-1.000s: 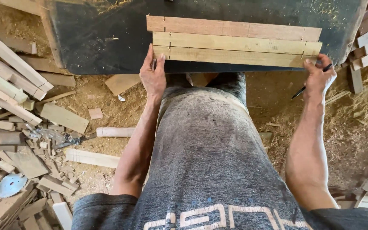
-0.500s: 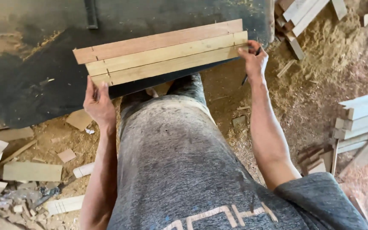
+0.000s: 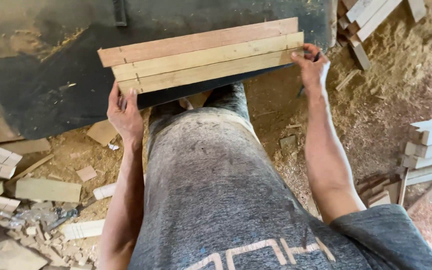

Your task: The person selects wooden slats, aligns them on a workbench, and uses a try square and pencil to mark lines across them for future processing.

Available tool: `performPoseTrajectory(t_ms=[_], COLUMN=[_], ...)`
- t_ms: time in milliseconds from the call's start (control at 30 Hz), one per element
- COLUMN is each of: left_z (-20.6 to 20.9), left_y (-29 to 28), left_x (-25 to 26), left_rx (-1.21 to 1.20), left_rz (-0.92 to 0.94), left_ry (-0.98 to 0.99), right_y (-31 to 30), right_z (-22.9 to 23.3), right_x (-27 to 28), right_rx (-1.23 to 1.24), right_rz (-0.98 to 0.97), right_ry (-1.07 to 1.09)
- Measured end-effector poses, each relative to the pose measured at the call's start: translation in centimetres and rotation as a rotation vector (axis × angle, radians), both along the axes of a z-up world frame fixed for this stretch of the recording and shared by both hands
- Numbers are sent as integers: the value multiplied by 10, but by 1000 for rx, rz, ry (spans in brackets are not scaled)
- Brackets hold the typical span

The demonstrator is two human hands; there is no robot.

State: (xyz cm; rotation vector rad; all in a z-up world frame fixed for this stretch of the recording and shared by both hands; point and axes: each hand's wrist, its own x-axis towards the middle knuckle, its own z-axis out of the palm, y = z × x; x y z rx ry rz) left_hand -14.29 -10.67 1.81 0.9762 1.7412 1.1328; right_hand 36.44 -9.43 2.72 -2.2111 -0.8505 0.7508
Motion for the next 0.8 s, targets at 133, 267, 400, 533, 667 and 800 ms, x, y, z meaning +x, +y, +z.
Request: performPoseTrajectory(t_ms=[133,267,400,533,667,800], left_z=[10,-11,-5,-6,-11,-17], left_y=[24,56,71,71,70,66], left_x=[-14,-26,-22,-18,-13,-8], left_rx=[-118,-115,-60,-86,-149,-51], left_rz=[68,-12,-33,-14,39,101], left_ry=[27,44,166,206,128,85], right_y=[20,53,70,70,67,57], right_z=[-15,-5,10,26,9,-3], right_x=[22,11,-6,-12,-3,0], right_rx=[90,-2,-73,-159,-132,51], right_rz=[64,213,355,257,190,47], right_ry=[-232,-17,-141,-206,-226,-136])
